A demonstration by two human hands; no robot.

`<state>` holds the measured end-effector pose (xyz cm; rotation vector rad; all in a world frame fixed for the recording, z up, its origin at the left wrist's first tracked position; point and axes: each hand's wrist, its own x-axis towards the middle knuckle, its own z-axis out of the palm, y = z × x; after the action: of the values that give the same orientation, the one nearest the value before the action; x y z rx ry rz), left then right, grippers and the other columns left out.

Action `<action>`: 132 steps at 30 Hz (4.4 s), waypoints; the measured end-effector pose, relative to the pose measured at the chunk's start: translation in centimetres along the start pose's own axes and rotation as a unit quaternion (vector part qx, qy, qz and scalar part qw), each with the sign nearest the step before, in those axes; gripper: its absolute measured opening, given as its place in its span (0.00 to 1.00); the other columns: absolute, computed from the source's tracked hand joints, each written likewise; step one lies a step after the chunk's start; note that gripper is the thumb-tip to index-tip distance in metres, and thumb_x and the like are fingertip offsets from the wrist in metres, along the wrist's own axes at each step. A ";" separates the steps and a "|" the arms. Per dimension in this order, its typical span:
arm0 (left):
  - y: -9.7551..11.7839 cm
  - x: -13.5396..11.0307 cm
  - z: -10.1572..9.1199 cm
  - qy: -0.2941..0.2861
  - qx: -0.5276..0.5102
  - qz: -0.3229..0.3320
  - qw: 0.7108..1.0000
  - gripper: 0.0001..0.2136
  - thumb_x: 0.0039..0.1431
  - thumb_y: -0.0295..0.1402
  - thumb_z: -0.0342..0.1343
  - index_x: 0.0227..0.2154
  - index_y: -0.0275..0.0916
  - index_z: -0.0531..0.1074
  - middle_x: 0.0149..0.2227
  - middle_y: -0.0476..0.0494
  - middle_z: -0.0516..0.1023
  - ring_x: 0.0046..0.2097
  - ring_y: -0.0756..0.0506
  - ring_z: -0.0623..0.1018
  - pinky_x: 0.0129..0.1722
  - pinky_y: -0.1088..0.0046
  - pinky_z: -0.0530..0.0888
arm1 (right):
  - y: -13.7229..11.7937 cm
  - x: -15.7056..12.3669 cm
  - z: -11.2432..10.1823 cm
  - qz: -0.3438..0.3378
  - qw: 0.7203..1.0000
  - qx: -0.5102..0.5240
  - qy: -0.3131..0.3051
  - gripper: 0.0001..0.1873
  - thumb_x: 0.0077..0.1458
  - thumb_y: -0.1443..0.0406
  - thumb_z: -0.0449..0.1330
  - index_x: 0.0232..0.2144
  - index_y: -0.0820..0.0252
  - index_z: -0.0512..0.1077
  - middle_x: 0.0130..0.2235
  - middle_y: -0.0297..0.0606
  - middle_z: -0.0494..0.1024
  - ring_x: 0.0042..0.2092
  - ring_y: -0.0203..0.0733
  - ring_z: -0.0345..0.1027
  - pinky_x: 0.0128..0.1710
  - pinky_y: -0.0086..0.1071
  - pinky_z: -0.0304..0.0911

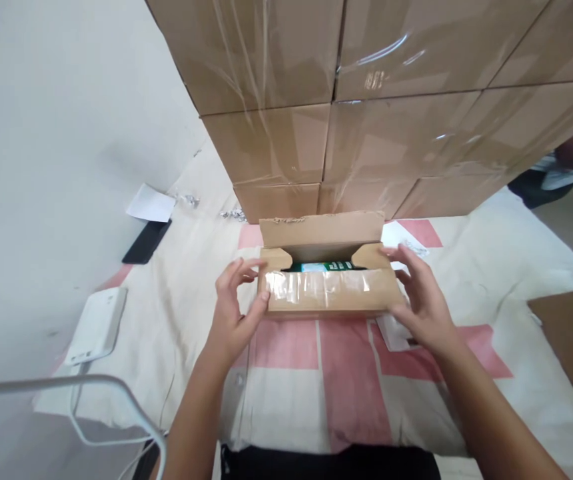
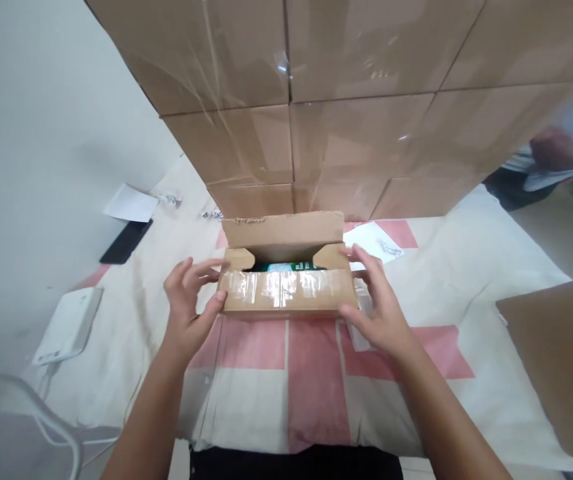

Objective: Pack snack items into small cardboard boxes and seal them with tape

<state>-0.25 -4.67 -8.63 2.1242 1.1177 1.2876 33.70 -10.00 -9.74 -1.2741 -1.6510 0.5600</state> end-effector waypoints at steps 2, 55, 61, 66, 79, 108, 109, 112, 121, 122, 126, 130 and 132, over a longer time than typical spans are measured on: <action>-0.2 0.4 0.5 -0.033 -0.061 -0.051 0.996 0.35 0.70 0.38 0.52 0.71 0.55 0.37 0.71 0.32 0.59 0.65 0.41 0.70 0.57 0.58 0.75 | -0.4 0.5 0.1 0.017 0.999 0.023 -0.028 0.51 0.62 0.47 0.61 0.74 0.35 0.34 0.74 0.40 0.49 0.69 0.58 0.55 0.60 0.56 0.65; 8.4 -3.3 14.9 -0.130 0.005 0.276 0.952 0.19 0.62 0.34 0.62 0.55 0.44 0.67 0.57 0.37 0.73 0.61 0.38 0.74 0.57 0.56 0.75 | -1.2 -6.5 -3.2 0.454 0.868 0.199 0.026 0.13 0.53 0.54 0.63 0.36 0.55 0.76 0.44 0.38 0.77 0.50 0.50 0.70 0.49 0.41 0.66; 5.7 -2.0 23.1 -0.162 -0.046 0.238 0.957 0.33 0.64 0.44 0.59 0.66 0.39 0.55 0.72 0.26 0.52 0.74 0.30 0.51 0.67 0.44 0.65 | -1.4 -6.4 -2.7 0.469 0.855 0.214 0.055 0.10 0.55 0.56 0.65 0.33 0.56 0.75 0.39 0.37 0.75 0.46 0.47 0.67 0.50 0.40 0.61; 5.1 -1.9 23.2 -0.128 -0.051 0.236 0.962 0.32 0.65 0.44 0.58 0.66 0.39 0.55 0.71 0.26 0.54 0.73 0.31 0.56 0.66 0.46 0.66 | -2.3 -6.5 -2.5 0.446 0.846 0.272 0.105 0.11 0.53 0.57 0.68 0.32 0.57 0.76 0.34 0.34 0.71 0.43 0.44 0.65 0.48 0.38 0.60; 5.2 -2.4 23.6 -0.109 -0.071 0.228 0.965 0.36 0.65 0.50 0.57 0.69 0.38 0.53 0.71 0.25 0.55 0.73 0.29 0.56 0.67 0.48 0.64 | -5.1 -10.8 0.3 0.432 0.861 0.198 0.179 0.24 0.55 0.51 0.69 0.20 0.58 0.65 0.26 0.36 0.73 0.33 0.39 0.63 0.36 0.34 0.57; 5.3 -2.2 22.6 -0.150 -0.063 0.228 0.960 0.34 0.62 0.41 0.62 0.67 0.38 0.56 0.71 0.26 0.56 0.72 0.29 0.57 0.67 0.47 0.64 | -2.9 -12.9 2.6 0.307 0.919 0.129 0.210 0.25 0.58 0.54 0.69 0.20 0.56 0.62 0.22 0.32 0.70 0.26 0.37 0.62 0.29 0.33 0.57; 5.3 -2.1 22.5 -0.156 -0.072 0.229 0.958 0.34 0.63 0.42 0.61 0.67 0.38 0.56 0.71 0.26 0.56 0.72 0.30 0.56 0.67 0.46 0.64 | -3.0 -13.2 2.9 0.282 0.924 0.120 0.228 0.23 0.59 0.54 0.68 0.21 0.56 0.63 0.23 0.33 0.70 0.28 0.38 0.63 0.31 0.34 0.60; 5.5 -1.8 21.6 -0.161 -0.109 0.221 0.956 0.29 0.63 0.39 0.58 0.64 0.38 0.60 0.69 0.27 0.58 0.71 0.32 0.59 0.67 0.47 0.64 | -3.1 -13.8 3.2 0.249 0.922 0.135 0.264 0.19 0.60 0.56 0.68 0.25 0.55 0.65 0.27 0.32 0.71 0.28 0.37 0.64 0.30 0.34 0.60; 6.4 -1.6 19.2 -0.156 -0.154 0.236 0.947 0.16 0.64 0.46 0.55 0.46 0.41 0.77 0.60 0.35 0.72 0.64 0.36 0.67 0.63 0.53 0.63 | -2.3 -14.4 3.1 0.181 0.938 0.142 0.260 0.06 0.61 0.61 0.67 0.37 0.52 0.73 0.44 0.36 0.70 0.34 0.36 0.68 0.32 0.34 0.65; 6.4 -1.7 19.2 -0.163 -0.155 0.241 0.944 0.18 0.64 0.49 0.56 0.46 0.41 0.77 0.61 0.35 0.72 0.64 0.35 0.67 0.63 0.52 0.62 | -2.2 -14.3 3.1 0.173 0.941 0.123 0.263 0.07 0.60 0.60 0.68 0.36 0.52 0.73 0.43 0.37 0.70 0.38 0.39 0.69 0.35 0.35 0.67; 6.5 -1.9 19.4 -0.186 -0.144 0.270 0.934 0.18 0.65 0.52 0.56 0.42 0.43 0.79 0.61 0.38 0.73 0.62 0.36 0.68 0.60 0.53 0.61 | -2.4 -14.3 3.2 0.153 0.954 0.022 0.258 0.10 0.58 0.56 0.68 0.32 0.53 0.74 0.41 0.41 0.73 0.47 0.48 0.69 0.46 0.42 0.69; 7.0 -2.0 19.2 -0.085 -0.116 0.392 0.909 0.08 0.70 0.36 0.55 0.36 0.45 0.78 0.48 0.49 0.82 0.52 0.46 0.75 0.55 0.62 0.62 | -3.8 -14.1 3.4 0.187 0.939 0.008 0.289 0.08 0.56 0.59 0.68 0.33 0.53 0.74 0.42 0.39 0.74 0.46 0.47 0.69 0.48 0.41 0.67; 7.7 -1.6 18.4 -0.057 -0.107 0.447 0.886 0.08 0.70 0.31 0.55 0.36 0.46 0.77 0.43 0.54 0.83 0.48 0.50 0.77 0.52 0.65 0.63 | -4.5 -13.2 3.0 0.213 0.929 0.041 0.300 0.11 0.54 0.60 0.69 0.38 0.52 0.73 0.43 0.38 0.74 0.45 0.46 0.70 0.47 0.39 0.67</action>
<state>18.63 -9.44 -13.14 2.5693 -0.1386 1.5001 29.08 -23.13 -12.70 -1.5592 -0.8415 0.4250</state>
